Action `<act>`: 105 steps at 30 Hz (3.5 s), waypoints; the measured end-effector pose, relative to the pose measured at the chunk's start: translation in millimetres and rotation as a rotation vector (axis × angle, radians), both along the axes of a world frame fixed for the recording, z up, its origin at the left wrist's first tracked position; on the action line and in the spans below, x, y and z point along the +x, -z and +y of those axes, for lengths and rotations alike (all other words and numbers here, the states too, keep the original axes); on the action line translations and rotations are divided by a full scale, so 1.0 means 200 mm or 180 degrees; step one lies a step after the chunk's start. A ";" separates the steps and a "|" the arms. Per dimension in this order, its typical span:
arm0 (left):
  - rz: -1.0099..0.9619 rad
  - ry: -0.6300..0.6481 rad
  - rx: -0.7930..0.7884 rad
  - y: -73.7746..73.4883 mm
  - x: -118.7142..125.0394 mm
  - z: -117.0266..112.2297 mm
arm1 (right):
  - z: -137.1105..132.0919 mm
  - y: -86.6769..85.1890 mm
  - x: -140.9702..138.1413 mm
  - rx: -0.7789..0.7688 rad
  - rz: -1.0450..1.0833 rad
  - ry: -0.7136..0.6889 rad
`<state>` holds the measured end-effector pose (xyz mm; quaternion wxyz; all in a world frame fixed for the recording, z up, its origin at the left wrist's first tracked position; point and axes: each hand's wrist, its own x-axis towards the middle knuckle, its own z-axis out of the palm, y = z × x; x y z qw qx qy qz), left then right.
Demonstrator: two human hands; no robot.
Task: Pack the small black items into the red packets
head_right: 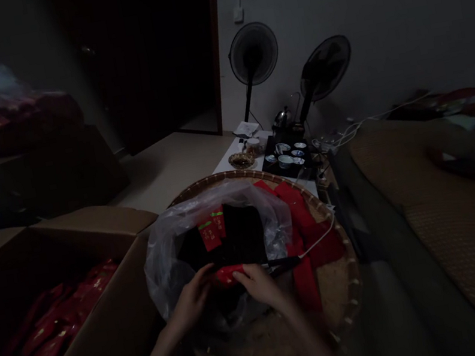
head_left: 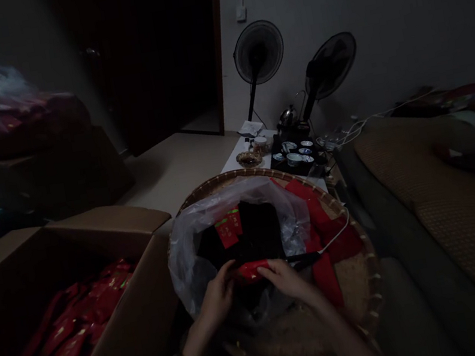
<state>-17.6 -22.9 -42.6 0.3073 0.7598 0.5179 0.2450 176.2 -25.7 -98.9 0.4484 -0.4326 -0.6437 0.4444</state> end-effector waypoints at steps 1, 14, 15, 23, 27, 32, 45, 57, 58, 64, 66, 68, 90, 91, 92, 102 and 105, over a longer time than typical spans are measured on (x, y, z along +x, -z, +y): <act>0.0085 -0.0108 0.0296 -0.01 0.02 -0.01 | 0.00 0.00 0.00 0.0137 -0.0308 0.0130; 0.0415 -0.0295 0.0499 -0.15 0.15 0.08 | 0.06 -0.09 -0.16 0.1448 -0.1542 0.0180; 0.0483 -0.0338 0.0506 -0.15 0.13 0.10 | 0.07 -0.10 -0.15 0.1541 -0.1544 0.0144; 0.1138 -0.0220 0.1040 -0.15 0.07 0.18 | 0.10 -0.15 -0.12 0.2173 -0.1274 0.0024; 0.1241 -0.0087 0.0982 -0.17 0.07 0.20 | 0.14 -0.14 -0.11 0.2057 -0.0743 0.0077; 0.1326 -0.0008 0.0816 -0.20 0.07 0.21 | 0.30 0.01 -0.06 0.1413 -0.0956 0.1159; 0.1004 0.0251 0.0410 -0.23 0.09 0.23 | 0.49 0.10 -0.12 0.0803 -0.2424 0.1000; 0.0821 0.0074 0.0230 -0.26 0.08 0.21 | 0.50 0.14 -0.02 -0.0097 0.0316 0.1010; 0.0822 0.0079 0.0222 -0.26 0.09 0.20 | 0.49 0.15 -0.02 -0.0215 0.0510 0.1015; 0.0800 0.0174 0.0176 -0.27 0.11 0.18 | 0.39 0.16 -0.02 -0.0987 0.1997 0.0752; 0.0821 0.0197 0.0204 -0.27 0.11 0.18 | 0.36 0.14 -0.01 -0.1494 0.2993 0.0440; 0.0842 0.0211 0.0247 -0.26 0.11 0.18 | 0.33 0.10 -0.01 -0.1949 0.3840 0.0105; 0.0812 0.0147 0.0347 -0.25 0.13 0.17 | 0.18 -0.34 0.02 -0.2286 0.3325 -0.1222; 0.0774 0.0111 0.0307 -0.24 0.13 0.17 | 0.18 -0.34 0.03 -0.2259 0.3207 -0.1213; 0.0736 0.0070 0.0263 -0.24 0.12 0.17 | 0.18 -0.35 0.03 -0.2260 0.3085 -0.1196; 0.0825 -0.0146 0.0222 -0.22 0.15 0.17 | 0.20 -0.42 0.05 -0.2341 0.2107 -0.0905; 0.0837 -0.0225 0.0232 -0.22 0.16 0.16 | 0.20 -0.44 0.05 -0.2419 0.2039 -0.0748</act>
